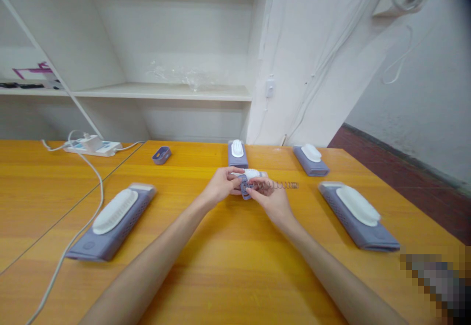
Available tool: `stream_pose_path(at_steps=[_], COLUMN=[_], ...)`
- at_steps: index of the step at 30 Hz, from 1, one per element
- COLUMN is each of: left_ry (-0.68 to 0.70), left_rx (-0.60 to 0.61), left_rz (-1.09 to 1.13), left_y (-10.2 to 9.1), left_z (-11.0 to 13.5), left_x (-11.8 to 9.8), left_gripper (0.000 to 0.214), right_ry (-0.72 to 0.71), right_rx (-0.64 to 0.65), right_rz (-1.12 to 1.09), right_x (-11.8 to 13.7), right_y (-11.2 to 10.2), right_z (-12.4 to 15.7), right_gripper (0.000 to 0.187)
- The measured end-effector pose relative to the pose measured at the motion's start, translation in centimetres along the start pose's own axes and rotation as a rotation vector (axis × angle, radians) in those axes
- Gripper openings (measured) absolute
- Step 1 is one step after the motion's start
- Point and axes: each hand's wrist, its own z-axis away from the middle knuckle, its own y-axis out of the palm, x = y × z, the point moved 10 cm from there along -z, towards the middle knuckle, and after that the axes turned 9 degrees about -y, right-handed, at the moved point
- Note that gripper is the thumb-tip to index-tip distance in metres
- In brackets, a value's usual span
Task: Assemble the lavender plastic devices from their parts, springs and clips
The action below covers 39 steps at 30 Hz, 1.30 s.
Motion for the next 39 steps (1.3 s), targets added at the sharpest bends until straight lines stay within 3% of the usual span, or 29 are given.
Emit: stream_pose_path(at_steps=[6, 14, 26, 39], left_ry=[-0.025, -0.084, -0.089, -0.069], left_rx=[0.015, 0.154, 0.107, 0.163], left_rz=[-0.082, 0.003, 0.089, 0.113], left_y=[0.0, 0.8, 0.3, 0.5], left_z=[0.1, 0.8, 0.1, 0.2], left_x=[0.0, 0.0, 0.4, 0.2], left_gripper=[0.027, 0.048, 0.049, 0.052], right_ry=[-0.025, 0.025, -0.039, -0.002], right_rx=[0.055, 0.066, -0.012, -0.017], right_rz=[0.041, 0.031, 0.323, 0.294], right_x=[0.1, -0.4, 0.7, 0.8], right_y=[0.4, 0.5, -0.6, -0.7], right_z=[0.1, 0.1, 0.2, 0.1], right_gripper=[0.023, 0.025, 0.027, 0.027])
